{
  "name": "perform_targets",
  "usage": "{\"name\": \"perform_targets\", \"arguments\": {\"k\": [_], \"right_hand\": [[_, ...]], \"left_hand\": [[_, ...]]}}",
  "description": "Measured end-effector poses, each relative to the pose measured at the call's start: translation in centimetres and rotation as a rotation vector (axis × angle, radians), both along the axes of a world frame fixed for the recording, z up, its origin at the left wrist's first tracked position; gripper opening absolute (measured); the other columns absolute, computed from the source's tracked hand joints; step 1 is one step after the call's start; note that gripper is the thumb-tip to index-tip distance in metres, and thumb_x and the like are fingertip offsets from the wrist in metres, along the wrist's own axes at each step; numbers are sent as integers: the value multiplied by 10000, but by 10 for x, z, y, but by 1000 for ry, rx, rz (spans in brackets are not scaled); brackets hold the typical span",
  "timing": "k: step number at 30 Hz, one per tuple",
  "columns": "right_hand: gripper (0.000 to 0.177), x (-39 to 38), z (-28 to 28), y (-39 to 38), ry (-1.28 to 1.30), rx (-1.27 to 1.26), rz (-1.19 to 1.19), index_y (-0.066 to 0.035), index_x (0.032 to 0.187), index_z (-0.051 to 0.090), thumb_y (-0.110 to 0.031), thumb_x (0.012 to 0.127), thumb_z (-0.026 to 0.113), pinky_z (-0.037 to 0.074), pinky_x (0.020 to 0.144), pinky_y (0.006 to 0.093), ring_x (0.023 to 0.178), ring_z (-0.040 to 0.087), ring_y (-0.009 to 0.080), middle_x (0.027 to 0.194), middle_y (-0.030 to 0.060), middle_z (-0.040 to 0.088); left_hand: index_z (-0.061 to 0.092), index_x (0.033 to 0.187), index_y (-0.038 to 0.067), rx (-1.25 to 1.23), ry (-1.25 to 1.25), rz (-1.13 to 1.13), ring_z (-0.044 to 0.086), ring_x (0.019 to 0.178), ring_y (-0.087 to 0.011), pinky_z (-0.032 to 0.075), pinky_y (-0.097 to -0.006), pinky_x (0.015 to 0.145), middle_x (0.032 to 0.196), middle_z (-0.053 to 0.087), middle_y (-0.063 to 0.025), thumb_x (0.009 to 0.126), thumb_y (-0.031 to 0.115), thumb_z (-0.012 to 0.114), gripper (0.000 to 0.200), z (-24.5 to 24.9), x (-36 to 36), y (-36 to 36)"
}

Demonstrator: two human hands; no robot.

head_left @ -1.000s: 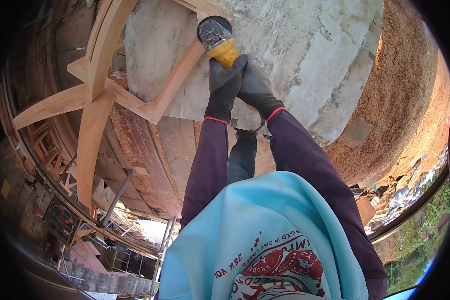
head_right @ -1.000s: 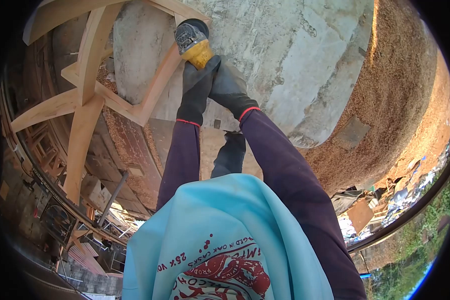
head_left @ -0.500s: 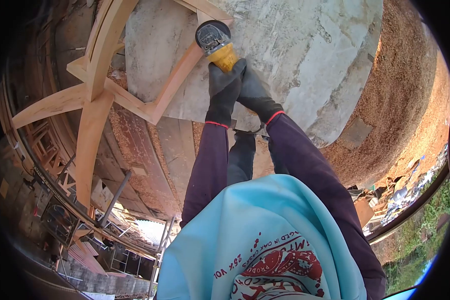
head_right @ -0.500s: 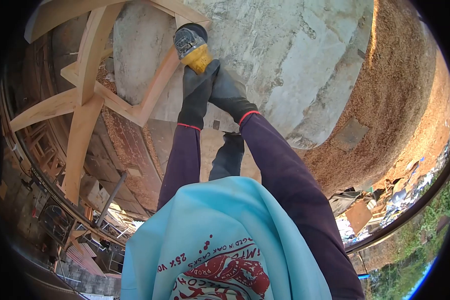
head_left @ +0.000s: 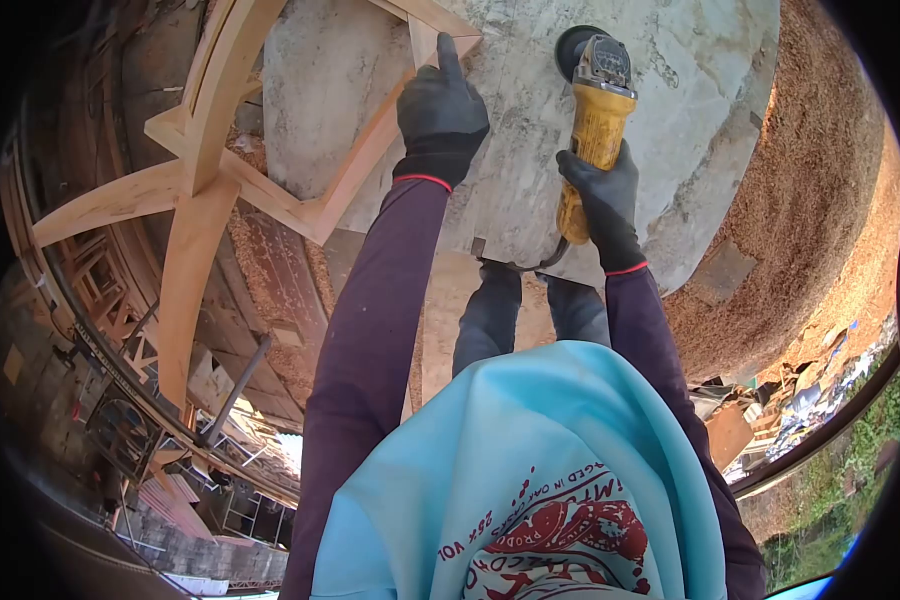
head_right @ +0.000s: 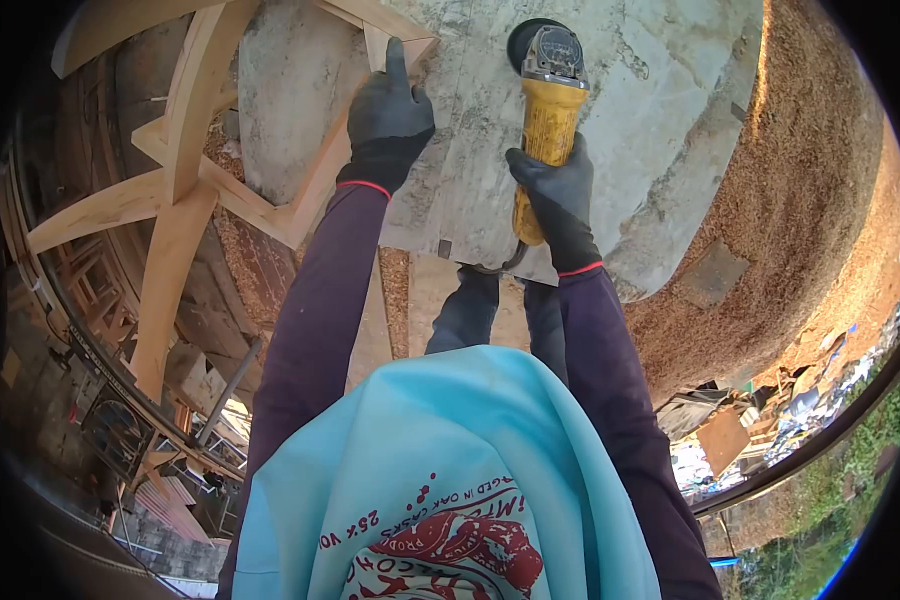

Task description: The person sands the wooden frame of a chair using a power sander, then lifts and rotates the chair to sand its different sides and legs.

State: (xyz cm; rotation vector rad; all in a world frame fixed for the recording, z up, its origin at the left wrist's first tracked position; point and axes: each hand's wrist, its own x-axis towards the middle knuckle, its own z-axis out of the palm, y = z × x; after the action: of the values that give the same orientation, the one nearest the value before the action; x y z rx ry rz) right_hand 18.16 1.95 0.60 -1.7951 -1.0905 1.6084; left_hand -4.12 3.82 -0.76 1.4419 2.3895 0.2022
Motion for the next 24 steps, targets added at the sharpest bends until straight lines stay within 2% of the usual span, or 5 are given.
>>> {"name": "perform_targets", "arguments": {"k": [2,5,19,21,24], "right_hand": [[431,14,2,-4,-7,7,-14,47,1094,586,-117,777,827,562,713,315,785,680,159,940,105,707],[436,30,7,-9,-31,0,-25,43,1101,587,-119,777,830,558,709,311,776,669,152,932,98,702],[419,44,29,-17,21,-32,-47,20,1106,577,-117,791,817,556,703,313,778,667,148,925,95,694],[417,43,26,-20,-10,-20,-43,19,1110,579,-113,794,815,557,702,313,783,670,148,927,94,696],[420,43,26,-22,-19,-13,-31,19,1123,580,-105,796,814,559,703,313,792,675,148,934,91,699]], "left_hand": [[393,1569,98,-231,366,-267,680,854,-329,542,-467,760,965,669,-167,850,188,623,760,-13,-4,22],[347,1600,76,-227,453,-337,671,855,-324,543,-444,760,972,662,-175,794,173,646,865,-16,0,19],[429,1557,56,-256,404,-315,655,918,-315,535,-450,771,1037,638,-168,818,252,670,801,-14,-9,18],[409,1571,88,-262,319,-305,668,909,-382,538,-493,772,1015,642,-215,876,226,592,732,-8,0,13],[455,1545,150,-188,271,-322,662,925,-402,539,-501,794,1030,645,-226,870,210,593,692,-4,6,21]]}}
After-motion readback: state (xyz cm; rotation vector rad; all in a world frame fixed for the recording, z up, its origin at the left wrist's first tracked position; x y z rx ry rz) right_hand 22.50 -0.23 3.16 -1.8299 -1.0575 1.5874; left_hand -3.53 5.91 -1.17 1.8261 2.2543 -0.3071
